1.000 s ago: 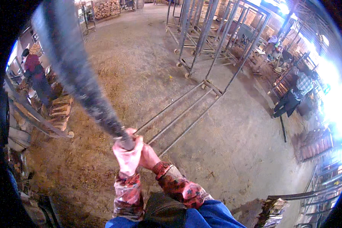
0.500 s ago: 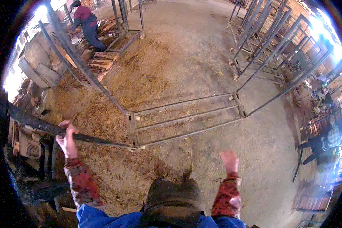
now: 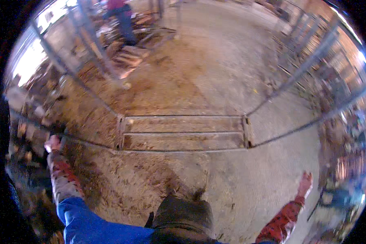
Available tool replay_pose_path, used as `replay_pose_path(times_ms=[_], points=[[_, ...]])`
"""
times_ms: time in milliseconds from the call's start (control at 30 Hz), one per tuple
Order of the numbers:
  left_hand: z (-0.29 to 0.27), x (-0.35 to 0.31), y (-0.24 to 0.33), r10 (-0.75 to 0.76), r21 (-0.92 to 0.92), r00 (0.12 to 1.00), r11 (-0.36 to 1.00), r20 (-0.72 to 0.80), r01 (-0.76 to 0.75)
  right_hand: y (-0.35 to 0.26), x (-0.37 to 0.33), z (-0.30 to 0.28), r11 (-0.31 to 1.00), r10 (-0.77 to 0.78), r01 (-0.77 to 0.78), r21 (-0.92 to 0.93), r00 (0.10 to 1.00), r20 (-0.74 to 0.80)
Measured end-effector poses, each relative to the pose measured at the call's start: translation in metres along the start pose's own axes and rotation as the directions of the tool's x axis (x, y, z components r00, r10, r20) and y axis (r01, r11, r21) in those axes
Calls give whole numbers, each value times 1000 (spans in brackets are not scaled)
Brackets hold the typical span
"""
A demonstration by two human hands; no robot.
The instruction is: The person picks up planks of wood from a pile and stacks them onto a metal rack. They also use a long metal bar to move a cart and handle wood pieces near a machine. The person works alongside other individuals in a wood processing facility.
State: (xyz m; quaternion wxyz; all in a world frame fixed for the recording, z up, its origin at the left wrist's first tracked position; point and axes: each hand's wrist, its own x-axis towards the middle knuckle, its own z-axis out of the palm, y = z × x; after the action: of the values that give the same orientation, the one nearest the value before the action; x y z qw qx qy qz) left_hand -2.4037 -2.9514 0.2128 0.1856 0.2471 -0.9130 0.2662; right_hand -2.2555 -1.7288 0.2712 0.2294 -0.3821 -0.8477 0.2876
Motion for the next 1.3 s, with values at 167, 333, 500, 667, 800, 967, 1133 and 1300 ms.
replay_pose_path(times_ms=[167, 333, 500, 667, 800, 967, 1133, 1300], points=[[20, -171, 64, -353, -621, 733, 389, 581, 680, -1, 92, 14, 951, -265, 263, -163, 964, 7], [-37, -389, 205, 36, -458, 459, -47, 887, 888, -114, 115, 62, 909, -364, 377, 177, 926, -102], [-153, -493, 307, 300, -138, 245, -337, 922, 931, -196, 83, 124, 867, -437, 441, 234, 897, -71], [-246, -534, 344, 222, -130, 140, -59, 965, 990, -173, 106, 123, 833, -401, 385, 397, 915, -44], [-282, -557, 357, 240, -27, 62, -147, 969, 989, -215, 104, 142, 753, -445, 109, 649, 811, 380], [-331, -562, 352, 219, -111, 111, -12, 969, 994, -212, 116, 182, 675, -395, 42, 737, 863, 313], [-328, -630, 343, 185, -73, 74, -17, 980, 997, -227, 65, 165, 697, -359, -36, 716, 847, 392], [-353, -617, 348, 182, -108, 117, -60, 976, 992, -211, -33, 129, 679, -449, 79, 730, 831, 328]])
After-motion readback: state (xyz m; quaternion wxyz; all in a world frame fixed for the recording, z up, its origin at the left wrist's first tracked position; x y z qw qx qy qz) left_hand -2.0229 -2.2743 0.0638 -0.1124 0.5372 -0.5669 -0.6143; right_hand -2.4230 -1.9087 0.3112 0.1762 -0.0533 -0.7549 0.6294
